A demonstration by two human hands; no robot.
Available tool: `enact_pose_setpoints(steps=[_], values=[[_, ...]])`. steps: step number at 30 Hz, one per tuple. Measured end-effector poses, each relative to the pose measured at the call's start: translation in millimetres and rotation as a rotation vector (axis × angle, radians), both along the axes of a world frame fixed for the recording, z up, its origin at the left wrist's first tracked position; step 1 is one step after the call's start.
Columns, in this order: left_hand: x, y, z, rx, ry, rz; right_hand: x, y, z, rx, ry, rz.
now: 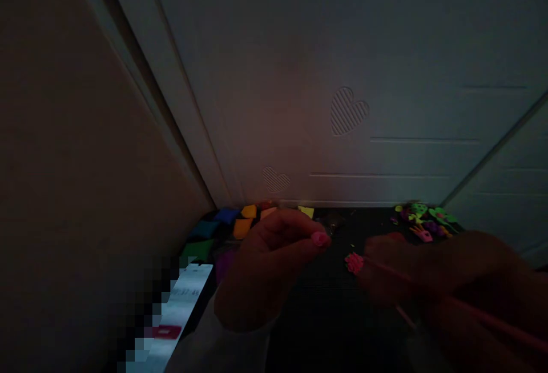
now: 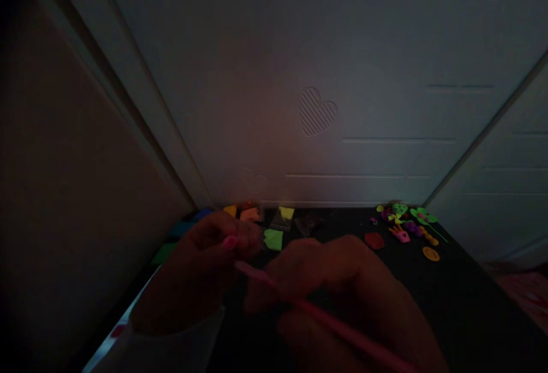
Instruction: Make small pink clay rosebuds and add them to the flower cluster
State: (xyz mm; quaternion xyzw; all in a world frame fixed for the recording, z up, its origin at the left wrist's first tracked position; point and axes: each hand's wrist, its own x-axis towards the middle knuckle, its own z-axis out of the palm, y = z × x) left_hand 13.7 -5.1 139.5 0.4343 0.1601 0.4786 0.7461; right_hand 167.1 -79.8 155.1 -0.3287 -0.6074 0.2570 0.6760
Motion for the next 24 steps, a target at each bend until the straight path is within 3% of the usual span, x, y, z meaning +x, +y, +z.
enact_pose_setpoints(steps=[3,6,14,24], values=[[1.0,-3.6,0.9,-0.034,-0.010,-0.051,-9.8,0.3,3.2,-0.024,-0.086,-0.052],[1.3,-5.7,0.3,-0.035,-0.050,-0.076,-18.6,1.3,1.9,-0.026,-0.046,-0.151],[1.3,-8.3,-1.8,0.010,-0.136,-0.164,-32.2,4.7,-0.3,0.025,0.042,-0.254],[-0.6,-10.6,2.9,0.056,-0.124,-0.162,-22.0,7.2,-0.5,0.084,-0.017,-0.054]])
